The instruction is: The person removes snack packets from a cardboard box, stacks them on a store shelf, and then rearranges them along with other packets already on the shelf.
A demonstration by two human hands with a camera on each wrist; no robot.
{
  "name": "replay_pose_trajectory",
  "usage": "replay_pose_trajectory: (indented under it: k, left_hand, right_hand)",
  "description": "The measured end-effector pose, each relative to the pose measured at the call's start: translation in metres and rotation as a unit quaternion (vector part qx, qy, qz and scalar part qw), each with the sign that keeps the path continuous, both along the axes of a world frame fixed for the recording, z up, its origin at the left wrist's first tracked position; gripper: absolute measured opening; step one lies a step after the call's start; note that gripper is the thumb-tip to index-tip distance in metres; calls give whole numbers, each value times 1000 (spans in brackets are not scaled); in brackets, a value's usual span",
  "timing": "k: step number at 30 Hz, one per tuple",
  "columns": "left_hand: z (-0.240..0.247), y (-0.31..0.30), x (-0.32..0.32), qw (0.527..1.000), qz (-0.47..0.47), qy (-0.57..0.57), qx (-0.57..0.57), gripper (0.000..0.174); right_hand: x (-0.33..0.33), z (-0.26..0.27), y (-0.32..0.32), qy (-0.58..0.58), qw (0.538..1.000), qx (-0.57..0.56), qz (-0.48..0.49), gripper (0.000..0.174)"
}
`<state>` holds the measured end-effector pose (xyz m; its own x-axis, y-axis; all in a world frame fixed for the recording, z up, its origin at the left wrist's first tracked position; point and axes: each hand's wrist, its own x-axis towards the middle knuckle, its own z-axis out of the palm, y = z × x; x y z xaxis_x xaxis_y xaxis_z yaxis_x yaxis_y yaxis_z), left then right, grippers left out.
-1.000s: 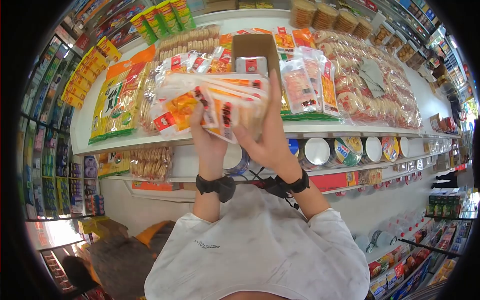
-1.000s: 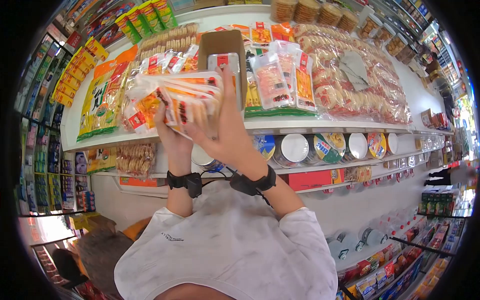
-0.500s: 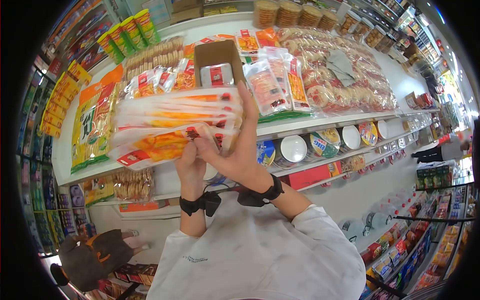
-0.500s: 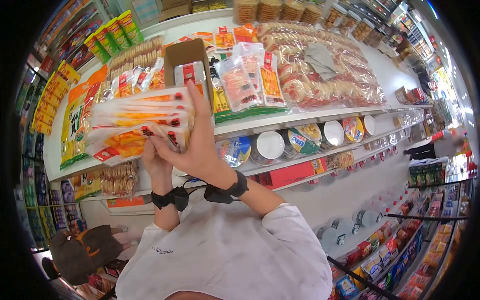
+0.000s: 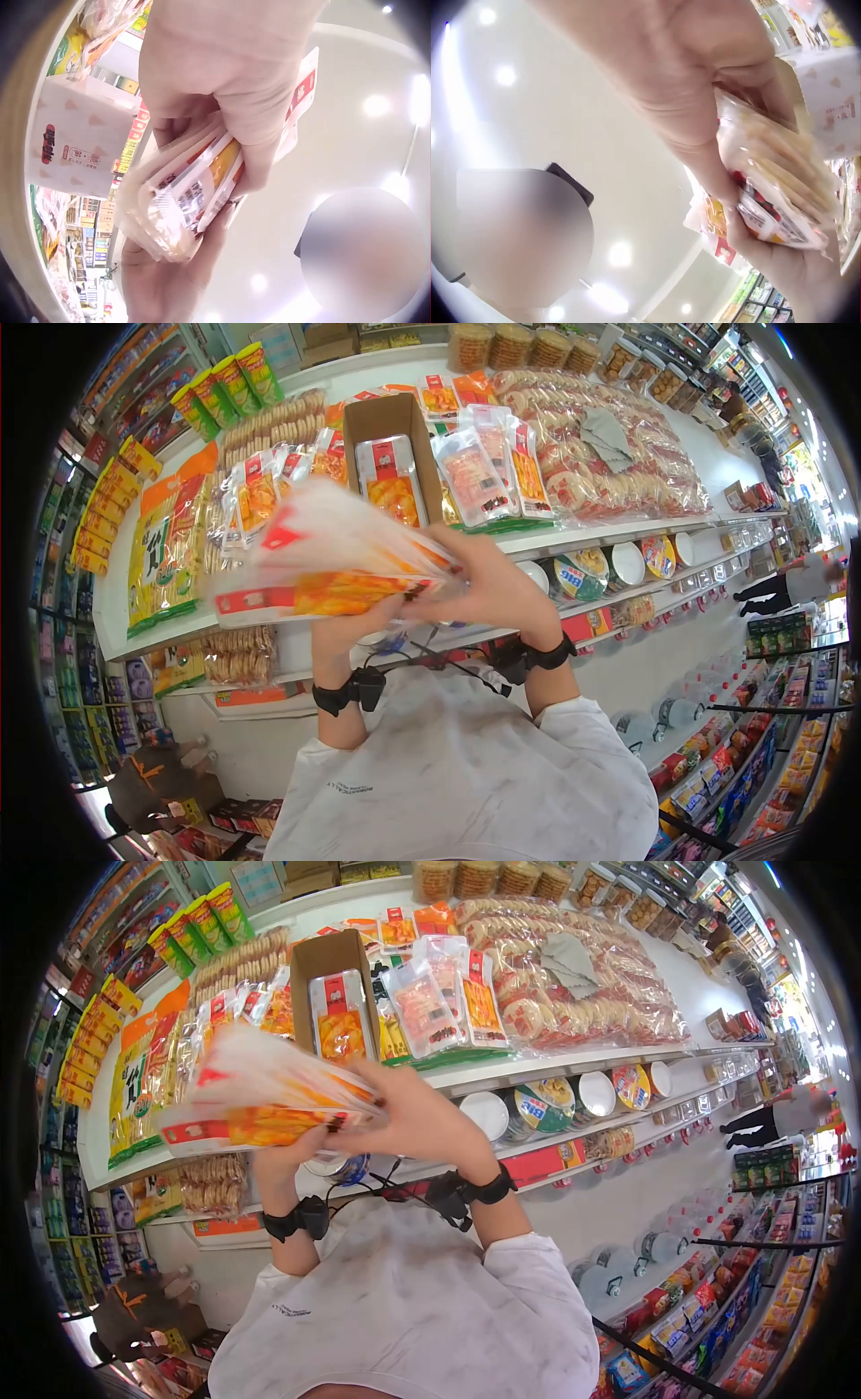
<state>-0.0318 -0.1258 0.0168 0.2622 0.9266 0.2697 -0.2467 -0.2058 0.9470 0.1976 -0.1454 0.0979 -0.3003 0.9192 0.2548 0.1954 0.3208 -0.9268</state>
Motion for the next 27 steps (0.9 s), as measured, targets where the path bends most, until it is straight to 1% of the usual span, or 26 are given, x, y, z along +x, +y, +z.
replay_pose_trajectory:
  k: [2, 4, 5, 7, 9, 11, 13, 14, 16, 17, 18, 19, 21, 24, 25, 27]
  left_hand:
    - [0, -1, 4, 998, 10, 49, -32, 68]
    - [2, -2, 9, 997, 25, 41, -64, 69]
    - [5, -4, 10, 996, 28, 13, -79, 63]
    - [5, -6, 7, 998, 28, -34, -51, 59]
    - [-8, -1, 5, 996, 18, -75, 39, 63]
    - [-27, -1, 7, 995, 74, -63, 27, 67]
    - [-40, 2, 5, 988, 115, -100, -30, 69]
    - [-44, 7, 2, 979, 126, -142, -81, 68]
    - [-31, 15, 3, 979, 158, -116, -63, 67]
    - [-23, 18, 4, 983, 178, -45, 4, 65]
    - [-4, 19, 10, 978, 196, 27, 70, 63]
    - [15, 20, 16, 963, 213, 99, 135, 62]
    - [37, 24, 27, 905, 239, 244, 255, 59]
    - [30, 34, 41, 879, 327, 255, 237, 54]
    - [21, 40, 38, 887, 314, 263, 216, 56]
    - [2, 52, 32, 919, 254, 237, 189, 58]
  right_hand:
    - [-5, -11, -1, 16, 1000, 21, 5, 67]
    - [-8, -8, -5, 14, 1000, 13, -1, 69]
    - [-9, -7, -6, 14, 1000, 9, -2, 70]
    - [-10, -9, -6, 37, 999, 3, -9, 72]
    - [-11, -13, -4, 67, 998, 0, -10, 72]
    - [-11, -20, -2, 104, 995, -6, -6, 73]
    - [-12, -29, -2, 161, 985, -59, -27, 71]
    - [-13, -33, -3, 190, 977, -87, -36, 71]
    - [-9, -35, -2, 223, 968, -104, -46, 69]
    - [-6, -35, -2, 238, 963, -113, -51, 68]
    - [-5, -35, -3, 268, 953, -117, -82, 66]
    - [-3, -34, -5, 297, 940, -121, -114, 64]
    - [6, -39, -1, 328, 924, -104, -168, 65]
    - [18, -39, 6, 373, 883, -70, -275, 63]
    - [24, -38, 12, 346, 888, -32, -300, 60]
    - [40, -41, 31, 289, 890, 48, -350, 56]
